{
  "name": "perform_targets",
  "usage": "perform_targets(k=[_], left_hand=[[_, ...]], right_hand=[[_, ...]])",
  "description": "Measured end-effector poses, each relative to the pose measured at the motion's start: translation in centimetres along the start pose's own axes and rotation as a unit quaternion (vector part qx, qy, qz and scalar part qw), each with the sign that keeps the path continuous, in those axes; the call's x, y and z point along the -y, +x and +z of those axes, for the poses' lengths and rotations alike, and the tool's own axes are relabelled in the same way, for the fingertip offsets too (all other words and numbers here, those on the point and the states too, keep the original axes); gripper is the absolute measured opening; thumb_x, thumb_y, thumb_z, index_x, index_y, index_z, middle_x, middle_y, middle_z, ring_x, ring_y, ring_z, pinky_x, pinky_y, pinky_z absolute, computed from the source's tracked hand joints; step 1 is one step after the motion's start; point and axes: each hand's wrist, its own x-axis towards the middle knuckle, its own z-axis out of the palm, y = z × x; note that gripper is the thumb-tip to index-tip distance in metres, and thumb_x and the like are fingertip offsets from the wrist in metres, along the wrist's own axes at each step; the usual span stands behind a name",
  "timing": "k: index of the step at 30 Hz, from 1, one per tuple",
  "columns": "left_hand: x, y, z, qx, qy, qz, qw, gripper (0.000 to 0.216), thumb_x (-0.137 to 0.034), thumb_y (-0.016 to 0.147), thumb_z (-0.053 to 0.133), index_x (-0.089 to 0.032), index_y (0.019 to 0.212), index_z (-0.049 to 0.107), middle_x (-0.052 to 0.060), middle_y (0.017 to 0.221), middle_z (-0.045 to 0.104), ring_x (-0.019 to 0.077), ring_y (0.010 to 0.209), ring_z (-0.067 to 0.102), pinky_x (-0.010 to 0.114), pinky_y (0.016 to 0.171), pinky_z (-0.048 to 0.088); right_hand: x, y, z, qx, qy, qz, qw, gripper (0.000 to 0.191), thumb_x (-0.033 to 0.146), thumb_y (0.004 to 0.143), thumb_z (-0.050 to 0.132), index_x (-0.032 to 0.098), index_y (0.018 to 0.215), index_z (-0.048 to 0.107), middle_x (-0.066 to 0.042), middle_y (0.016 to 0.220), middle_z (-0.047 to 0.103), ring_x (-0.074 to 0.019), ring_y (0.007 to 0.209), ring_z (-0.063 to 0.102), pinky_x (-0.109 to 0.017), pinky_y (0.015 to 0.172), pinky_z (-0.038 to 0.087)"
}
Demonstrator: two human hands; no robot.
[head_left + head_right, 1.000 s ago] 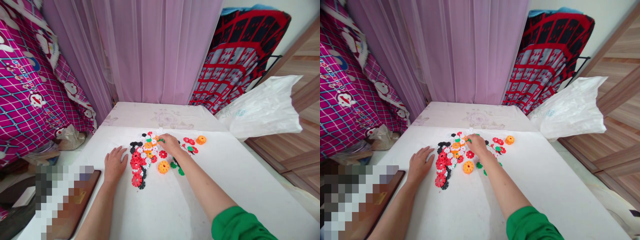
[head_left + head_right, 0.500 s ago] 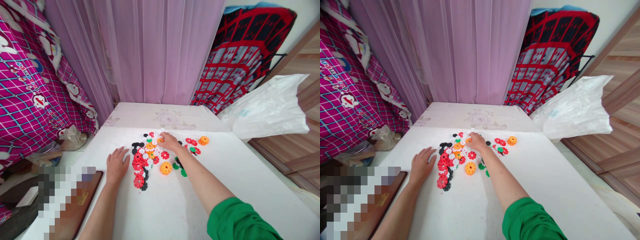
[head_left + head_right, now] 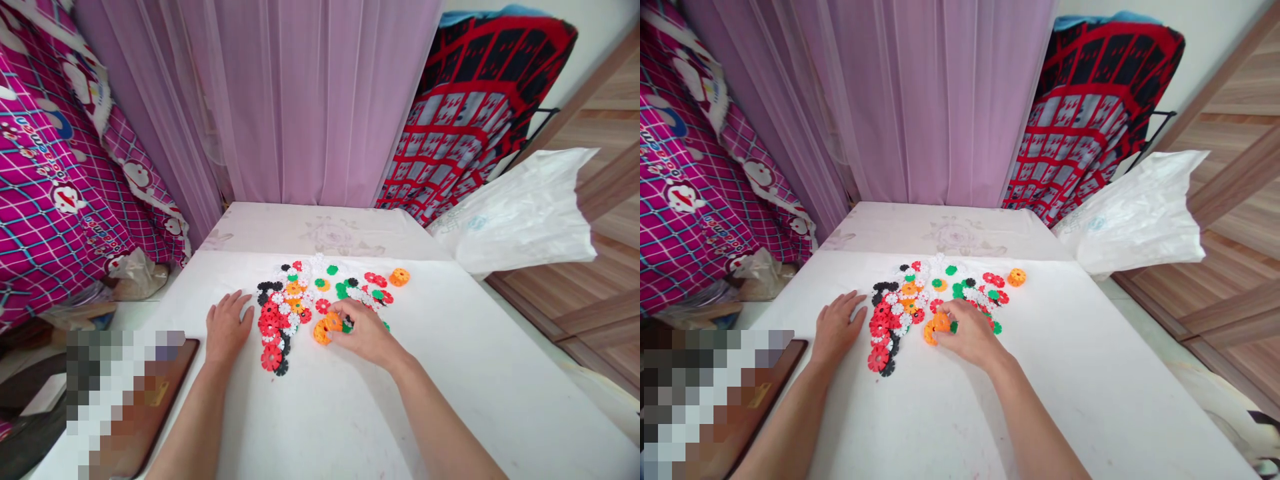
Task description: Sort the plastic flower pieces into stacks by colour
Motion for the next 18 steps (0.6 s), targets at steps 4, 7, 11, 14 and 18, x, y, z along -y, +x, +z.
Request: perform_targets(k=[4, 7, 11, 14, 18], left_hand=[[0.1, 0.0, 0.1, -0.004, -0.002, 0.005, 1.000, 0.041, -0.036, 0.093, 0.039, -0.025, 0.126, 0.061, 0.007, 0.144, 0.053, 0.0277, 0.137, 0.041, 0.054, 0.114, 0.026], [0.1, 0.1, 0.1, -0.003, -0.001, 0.003, 1.000, 0.040, -0.035, 0.093, 0.040, -0.025, 0.126, 0.061, 0.007, 0.143, 0.054, 0.0278, 0.137, 0.041, 0.054, 0.114, 0.026], [0.1, 0.1, 0.0, 0.000, -0.001, -0.001, 1.000, 0.040, -0.035, 0.093, 0.040, -0.025, 0.126, 0.061, 0.006, 0.143, 0.054, 0.0278, 0.138, 0.040, 0.054, 0.114, 0.026], [0.1, 0.1, 0.0, 0.001, -0.002, 0.000, 1.000, 0.040, -0.035, 0.093, 0.040, -0.025, 0.125, 0.061, 0.006, 0.143, 0.054, 0.0280, 0.138, 0.041, 0.054, 0.114, 0.026], [0.2, 0.0, 0.2, -0.006, -0.006, 0.002, 1.000, 0.039, -0.035, 0.093, 0.041, -0.026, 0.125, 0.062, 0.006, 0.143, 0.054, 0.0281, 0.137, 0.042, 0.055, 0.114, 0.027]], right_hand=[[1.1, -0.3, 0.5, -0.008, -0.055, -0.017, 0.998, 0.028, 0.017, 0.068, 0.067, 0.024, 0.094, 0.067, -0.001, 0.100, 0.066, -0.0189, 0.094, 0.058, -0.031, 0.085, 0.042], [1.2, -0.1, 0.9, -0.004, -0.073, -0.033, 0.997, 0.030, 0.016, 0.068, 0.066, 0.022, 0.097, 0.067, -0.003, 0.102, 0.065, -0.0193, 0.095, 0.058, -0.031, 0.085, 0.042], [1.0, -0.2, 1.2, 0.005, -0.084, -0.041, 0.996, 0.031, 0.016, 0.068, 0.067, 0.021, 0.099, 0.067, -0.004, 0.103, 0.064, -0.0199, 0.097, 0.057, -0.032, 0.086, 0.043], [0.8, 0.0, 1.0, 0.009, -0.082, -0.037, 0.996, 0.033, 0.020, 0.069, 0.069, 0.022, 0.101, 0.066, -0.004, 0.104, 0.064, -0.0194, 0.096, 0.058, -0.030, 0.084, 0.043], [-0.1, 1.8, 0.2, -0.011, -0.122, -0.016, 0.992, 0.020, 0.026, 0.080, 0.063, 0.023, 0.099, 0.068, -0.003, 0.101, 0.066, -0.0184, 0.096, 0.060, -0.029, 0.083, 0.042]])
